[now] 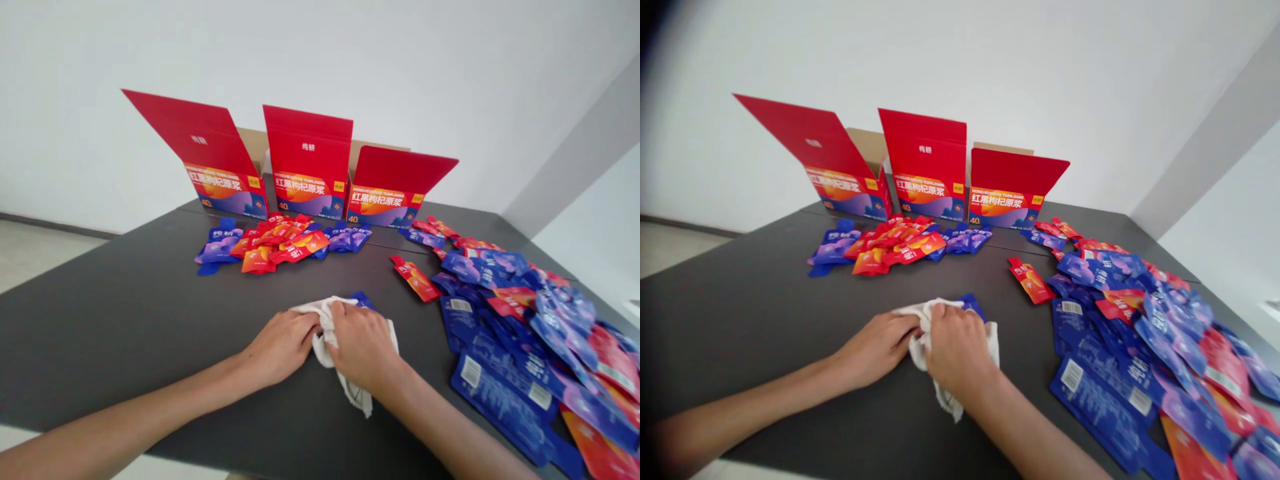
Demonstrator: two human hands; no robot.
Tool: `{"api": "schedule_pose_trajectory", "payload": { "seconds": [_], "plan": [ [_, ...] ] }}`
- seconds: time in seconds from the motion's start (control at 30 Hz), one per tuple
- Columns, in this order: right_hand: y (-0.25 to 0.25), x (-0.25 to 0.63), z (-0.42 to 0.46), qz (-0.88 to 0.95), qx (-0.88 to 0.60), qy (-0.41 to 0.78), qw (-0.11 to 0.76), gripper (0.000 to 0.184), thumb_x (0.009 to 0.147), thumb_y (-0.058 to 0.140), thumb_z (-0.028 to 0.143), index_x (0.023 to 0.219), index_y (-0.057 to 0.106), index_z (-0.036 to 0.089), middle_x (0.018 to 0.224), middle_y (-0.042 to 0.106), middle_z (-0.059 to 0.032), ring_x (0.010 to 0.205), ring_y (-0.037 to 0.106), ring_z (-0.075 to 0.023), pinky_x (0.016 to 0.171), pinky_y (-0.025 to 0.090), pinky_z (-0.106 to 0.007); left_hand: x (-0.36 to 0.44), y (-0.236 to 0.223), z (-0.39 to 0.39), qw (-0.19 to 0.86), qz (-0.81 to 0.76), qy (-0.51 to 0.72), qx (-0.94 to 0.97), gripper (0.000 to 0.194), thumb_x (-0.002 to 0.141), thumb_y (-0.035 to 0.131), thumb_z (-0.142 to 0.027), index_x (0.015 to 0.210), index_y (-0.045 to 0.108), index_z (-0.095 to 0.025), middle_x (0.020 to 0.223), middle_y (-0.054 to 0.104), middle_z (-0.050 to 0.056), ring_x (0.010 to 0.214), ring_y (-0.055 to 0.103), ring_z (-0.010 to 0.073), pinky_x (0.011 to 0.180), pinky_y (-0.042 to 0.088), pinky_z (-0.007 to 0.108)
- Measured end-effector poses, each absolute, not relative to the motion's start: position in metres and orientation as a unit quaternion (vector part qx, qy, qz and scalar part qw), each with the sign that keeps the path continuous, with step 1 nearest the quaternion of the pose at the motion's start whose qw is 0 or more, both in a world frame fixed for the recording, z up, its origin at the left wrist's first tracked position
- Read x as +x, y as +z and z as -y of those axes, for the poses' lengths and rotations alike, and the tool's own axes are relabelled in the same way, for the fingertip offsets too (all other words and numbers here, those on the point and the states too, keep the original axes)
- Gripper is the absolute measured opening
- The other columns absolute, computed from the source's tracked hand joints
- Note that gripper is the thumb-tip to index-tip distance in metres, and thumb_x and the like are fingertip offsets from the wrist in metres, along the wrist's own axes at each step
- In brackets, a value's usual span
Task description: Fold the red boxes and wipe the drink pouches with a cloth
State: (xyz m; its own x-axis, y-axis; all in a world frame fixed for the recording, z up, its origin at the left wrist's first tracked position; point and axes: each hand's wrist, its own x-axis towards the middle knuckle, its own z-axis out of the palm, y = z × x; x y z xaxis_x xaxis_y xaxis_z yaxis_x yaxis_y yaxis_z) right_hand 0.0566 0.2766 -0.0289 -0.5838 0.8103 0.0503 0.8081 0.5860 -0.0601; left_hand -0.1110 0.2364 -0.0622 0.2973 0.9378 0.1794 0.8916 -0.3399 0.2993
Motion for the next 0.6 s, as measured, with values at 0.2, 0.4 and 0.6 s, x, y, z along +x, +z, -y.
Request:
{"api": "schedule_pose_trajectory", "payload": {
  "seconds": [0.2,0.4,0.6],
  "plan": [
    [-0.0305,0.0572,-0.2778,0.850,-0.527,0.000,0.030,0.023,0.080,0.047,0.032,0.099,0.048,0.018,0.092,0.064,-0.0085,0.083,0.062,-0.0240,0.069,0.043,-0.031,-0.1112,-0.0662,-0.2354,0.061,-0.568,0.145,0.808,0.024,0.093,0.035,-0.027,0.086,0.057,-0.019,0.067,0.061,0.001,0.060,0.059,0.0151,0.057,0.037,0.023],
    [-0.0311,0.0575,-0.2730,0.877,-0.479,0.031,0.020,0.027,0.077,0.050,0.034,0.100,0.049,0.019,0.090,0.065,-0.0070,0.082,0.062,-0.0231,0.069,0.044,-0.030,-0.1123,-0.0690,-0.2345,0.041,-0.556,0.146,0.817,0.020,0.091,0.038,-0.022,0.084,0.056,-0.018,0.070,0.063,0.002,0.062,0.059,0.0149,0.055,0.037,0.023],
    [-0.0333,0.0593,-0.2744,0.867,-0.498,0.012,0.010,0.026,0.078,0.049,0.032,0.101,0.049,0.019,0.093,0.064,-0.0087,0.085,0.062,-0.0240,0.071,0.043,-0.031,-0.1098,-0.0675,-0.2324,0.035,-0.571,0.114,0.813,0.024,0.093,0.033,-0.025,0.085,0.055,-0.019,0.066,0.062,0.001,0.060,0.059,0.0160,0.055,0.036,0.024]
  ]
}}
